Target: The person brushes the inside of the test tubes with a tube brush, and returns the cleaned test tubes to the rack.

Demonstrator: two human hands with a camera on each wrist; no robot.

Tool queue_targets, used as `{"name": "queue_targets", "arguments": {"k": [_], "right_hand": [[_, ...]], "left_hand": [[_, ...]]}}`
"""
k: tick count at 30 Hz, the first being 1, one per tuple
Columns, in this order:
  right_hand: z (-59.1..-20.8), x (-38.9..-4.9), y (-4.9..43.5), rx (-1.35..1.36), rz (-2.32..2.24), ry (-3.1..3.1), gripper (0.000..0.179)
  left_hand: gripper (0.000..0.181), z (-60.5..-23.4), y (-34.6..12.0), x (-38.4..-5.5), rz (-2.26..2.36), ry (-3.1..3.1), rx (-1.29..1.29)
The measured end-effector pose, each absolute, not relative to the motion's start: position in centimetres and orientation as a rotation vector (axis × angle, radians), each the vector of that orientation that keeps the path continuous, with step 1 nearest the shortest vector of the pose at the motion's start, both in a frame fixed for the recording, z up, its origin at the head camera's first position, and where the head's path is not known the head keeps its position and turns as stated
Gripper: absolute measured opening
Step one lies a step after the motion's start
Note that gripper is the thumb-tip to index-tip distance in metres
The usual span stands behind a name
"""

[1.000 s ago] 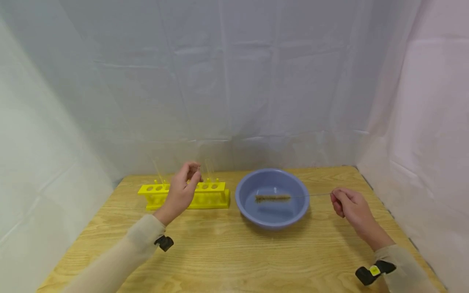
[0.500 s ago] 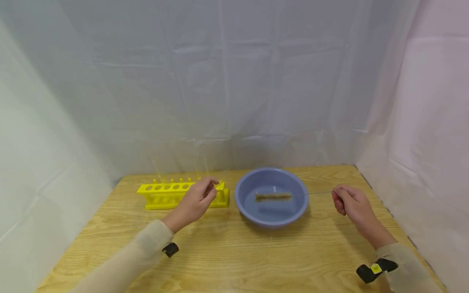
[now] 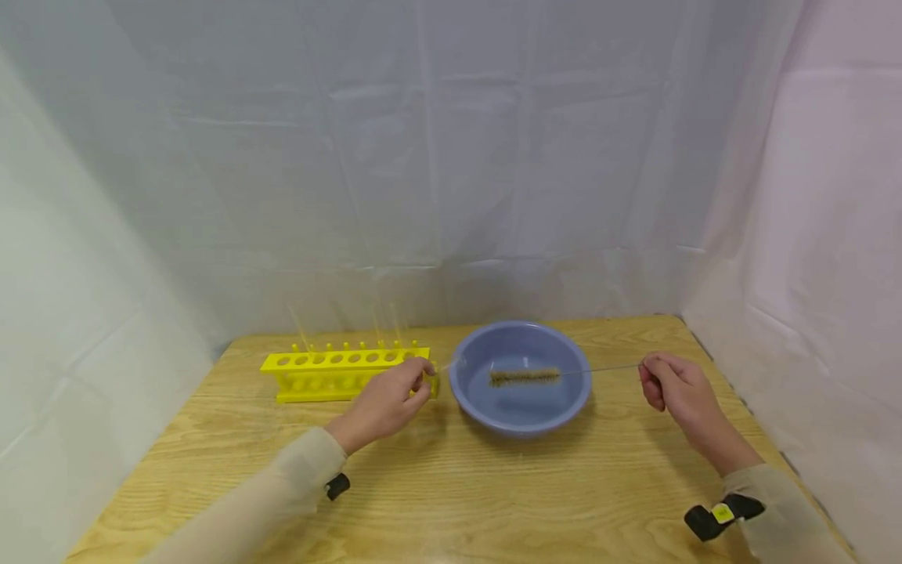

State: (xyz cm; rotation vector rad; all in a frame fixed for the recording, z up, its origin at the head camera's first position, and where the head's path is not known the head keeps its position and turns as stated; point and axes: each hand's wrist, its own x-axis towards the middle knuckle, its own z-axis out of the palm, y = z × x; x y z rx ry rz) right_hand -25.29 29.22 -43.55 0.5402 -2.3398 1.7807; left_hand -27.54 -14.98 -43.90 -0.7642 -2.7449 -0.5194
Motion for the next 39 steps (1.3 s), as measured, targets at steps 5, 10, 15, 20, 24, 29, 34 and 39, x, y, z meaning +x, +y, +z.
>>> {"name": "queue_targets", "arguments": {"k": [5,10,15,20,24,29,34,39], "right_hand": [[-43.6,-25.2,29.3,0.546,1.813,-2.316,0.045],[-43.5,-25.3,29.2,0.551,1.837,-2.302,0.045],[-43.4,-25.3,29.0,0.575,1.881,-2.272,0.045],[-43.2,-25.3,28.9,0.578,1.915,-2.248,0.044],[-43.1,-25.3,28.9,0.593,1.979,-2.2,0.043],[-43.0,-25.3,28.9,0.606,2.01,-2.188,0.042],[-43.0,-25.2,28.8,0.628,2.005,-2.187,0.042],[-43.0,-25.3,28.8,0.697,1.98,-2.188,0.04]], "left_hand": [[0.025,-44.1,-14.6,-27.7,-0.426,-2.784,-0.768],[0.023,-44.3,-14.3,-27.9,-0.366,-2.772,-0.802],[0.019,-44.5,-14.1,-27.9,-0.341,-2.733,-0.836],[0.017,-44.5,-13.8,-27.8,-0.306,-2.721,-0.835],[0.02,-44.4,-13.4,-27.9,-0.288,-2.742,-0.842],[0.025,-44.3,-13.1,-28.0,-0.279,-2.748,-0.841],[0.026,-44.5,-13.0,-28.2,-0.26,-2.74,-0.842],[0.026,-44.5,-13.0,-28.2,-0.25,-2.747,-0.835]]}}
